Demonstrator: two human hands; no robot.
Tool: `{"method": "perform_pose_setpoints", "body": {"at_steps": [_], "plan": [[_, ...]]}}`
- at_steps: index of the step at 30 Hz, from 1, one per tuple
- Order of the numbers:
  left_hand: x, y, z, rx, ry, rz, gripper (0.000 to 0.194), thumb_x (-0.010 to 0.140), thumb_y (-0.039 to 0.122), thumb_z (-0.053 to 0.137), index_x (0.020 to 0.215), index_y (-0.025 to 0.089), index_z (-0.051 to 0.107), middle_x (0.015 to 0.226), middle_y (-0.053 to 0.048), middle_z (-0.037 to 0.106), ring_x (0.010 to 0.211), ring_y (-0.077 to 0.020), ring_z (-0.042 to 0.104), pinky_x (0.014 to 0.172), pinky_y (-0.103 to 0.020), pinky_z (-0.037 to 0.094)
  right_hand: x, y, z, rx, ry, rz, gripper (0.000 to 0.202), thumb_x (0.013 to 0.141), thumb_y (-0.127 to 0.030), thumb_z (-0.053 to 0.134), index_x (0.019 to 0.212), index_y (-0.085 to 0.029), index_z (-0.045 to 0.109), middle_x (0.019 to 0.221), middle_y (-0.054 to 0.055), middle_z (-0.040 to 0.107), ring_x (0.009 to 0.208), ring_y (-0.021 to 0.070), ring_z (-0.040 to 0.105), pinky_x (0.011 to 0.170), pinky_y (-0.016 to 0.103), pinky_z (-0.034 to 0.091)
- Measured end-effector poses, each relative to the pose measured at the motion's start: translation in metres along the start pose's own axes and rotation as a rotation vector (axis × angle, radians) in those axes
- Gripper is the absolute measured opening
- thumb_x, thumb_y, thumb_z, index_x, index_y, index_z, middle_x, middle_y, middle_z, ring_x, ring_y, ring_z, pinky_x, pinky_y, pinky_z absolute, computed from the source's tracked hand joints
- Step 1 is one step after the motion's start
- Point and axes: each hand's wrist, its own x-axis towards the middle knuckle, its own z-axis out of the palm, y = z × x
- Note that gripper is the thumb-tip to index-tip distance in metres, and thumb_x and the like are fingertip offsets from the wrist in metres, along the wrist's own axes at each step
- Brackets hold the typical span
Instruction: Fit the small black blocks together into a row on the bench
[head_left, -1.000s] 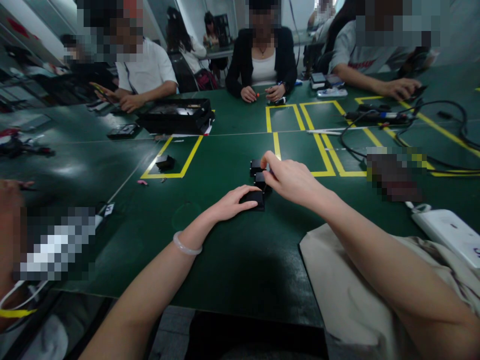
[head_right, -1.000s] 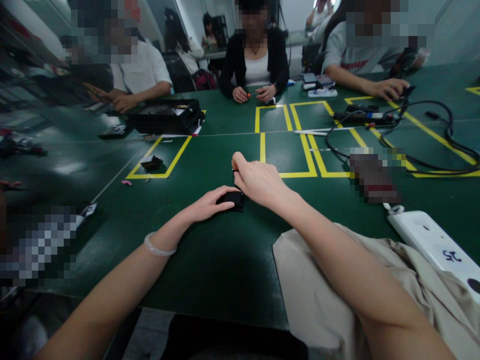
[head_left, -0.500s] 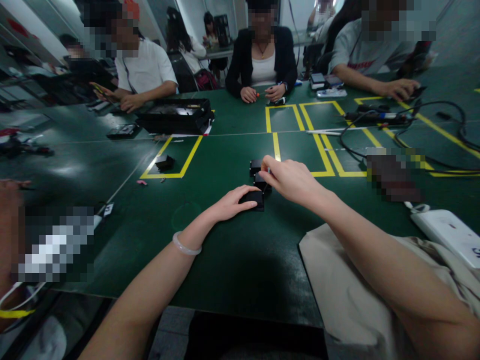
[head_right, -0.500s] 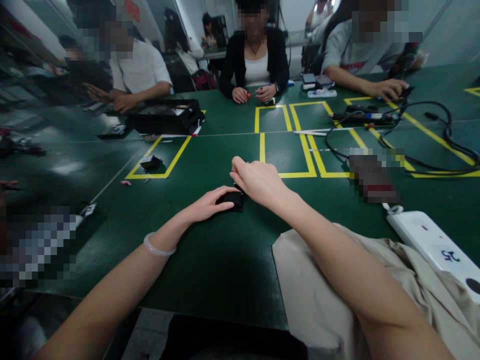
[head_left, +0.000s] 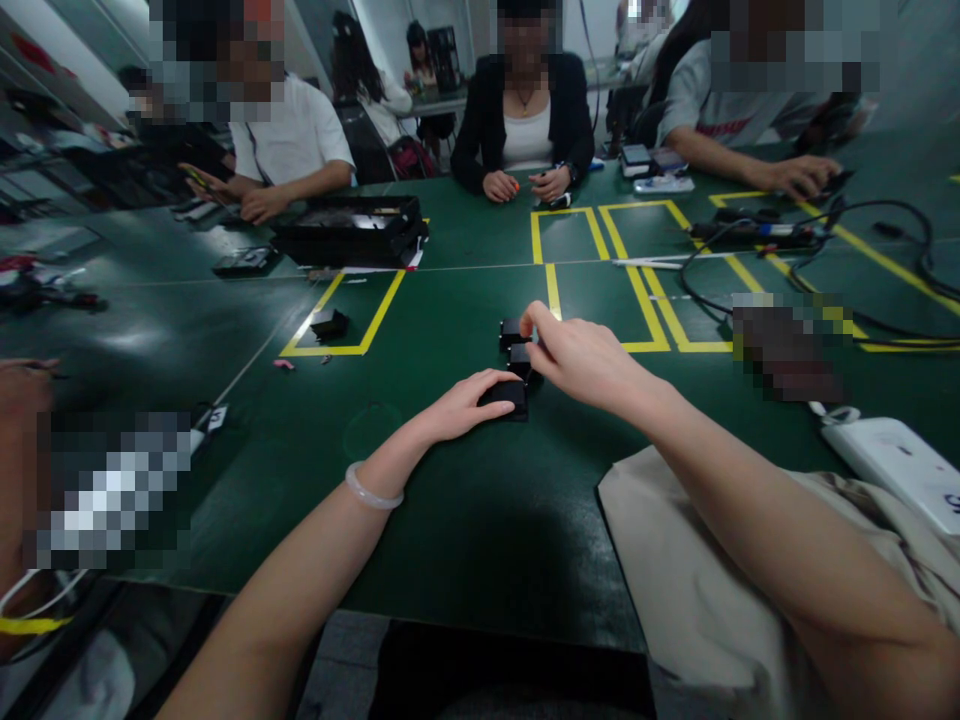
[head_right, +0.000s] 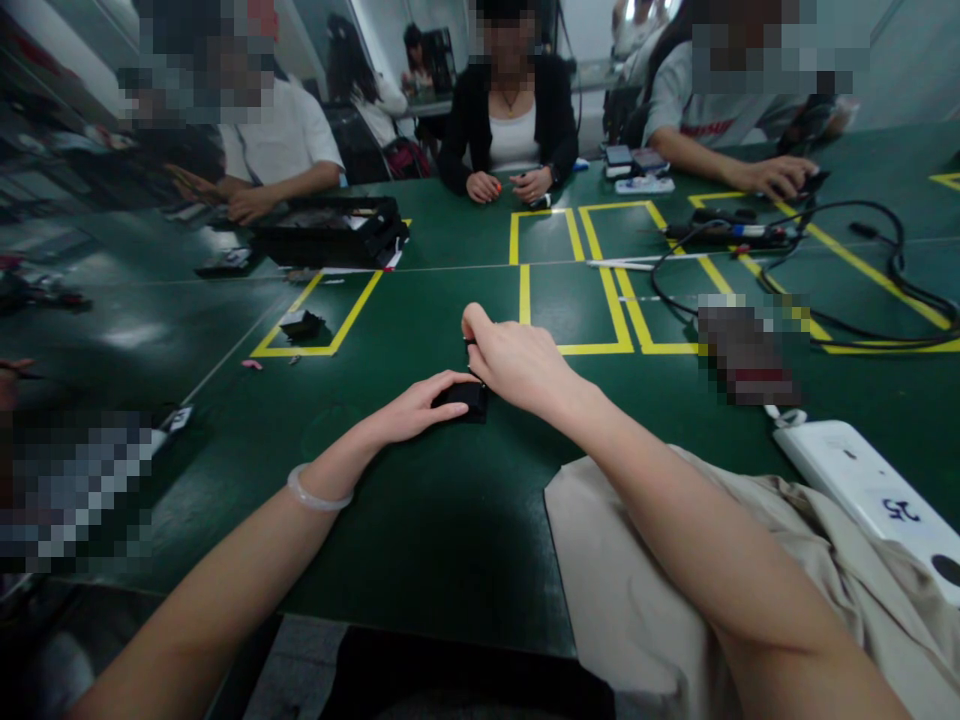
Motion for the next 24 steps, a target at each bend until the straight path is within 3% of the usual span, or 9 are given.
{"method": "perform_pose_setpoints", "body": {"at_steps": [6, 10, 17, 21, 24], "plan": [[0.0004, -0.0004, 0.0001, 0.007, 0.005, 0.009, 0.045, 0.092, 0.048, 0.049, 0.131, 0.025, 0.049, 0.125, -0.005, 0.056, 0.114, -0.0230, 0.053, 0.099, -0.036, 0.040, 0.0006, 0.0003, -0.0003, -0.006, -0.021, 0.009, 0.025, 0.095, -0.039, 0.036, 0.106, -0.021, 0.050, 0.081, 0.004, 0.068, 0.071, 0.0192, 0.061, 0.053, 0.027, 0.022], [0.0004, -0.0005, 0.0002, 0.004, 0.002, 0.012, 0.045, 0.093, 0.047, 0.049, 0.131, 0.025, 0.049, 0.125, -0.006, 0.056, 0.114, -0.0229, 0.053, 0.098, -0.035, 0.041, 0.0009, 0.0020, 0.0008, 0.005, -0.009, 0.002, 0.024, 0.095, -0.032, 0.035, 0.112, -0.021, 0.048, 0.083, 0.003, 0.068, 0.069, 0.0186, 0.060, 0.053, 0.027, 0.022], [0.0003, 0.0002, 0.0001, 0.009, 0.000, 0.010, 0.046, 0.092, 0.047, 0.049, 0.132, 0.023, 0.049, 0.124, -0.007, 0.057, 0.114, -0.0242, 0.053, 0.099, -0.037, 0.041, 0.0020, 0.0021, 0.0022, -0.002, -0.002, 0.001, 0.024, 0.095, -0.037, 0.036, 0.105, -0.022, 0.051, 0.079, 0.003, 0.067, 0.068, 0.0186, 0.060, 0.052, 0.027, 0.021], [0.0001, 0.0001, 0.0000, -0.003, -0.002, 0.008, 0.046, 0.092, 0.047, 0.051, 0.132, 0.024, 0.049, 0.126, -0.007, 0.056, 0.115, -0.0243, 0.053, 0.100, -0.037, 0.041, 0.0011, 0.0026, 0.0025, 0.028, 0.017, -0.008, 0.024, 0.093, -0.031, 0.037, 0.113, -0.021, 0.048, 0.081, 0.003, 0.067, 0.067, 0.0180, 0.059, 0.052, 0.027, 0.022], [0.0000, -0.0010, 0.0003, -0.004, 0.002, 0.003, 0.048, 0.091, 0.048, 0.052, 0.132, 0.024, 0.048, 0.125, -0.006, 0.057, 0.115, -0.0245, 0.053, 0.099, -0.038, 0.041, 0.0009, 0.0032, 0.0034, 0.062, 0.027, -0.011, 0.024, 0.093, -0.035, 0.039, 0.111, -0.021, 0.047, 0.081, 0.002, 0.067, 0.068, 0.0182, 0.059, 0.052, 0.026, 0.023]]}}
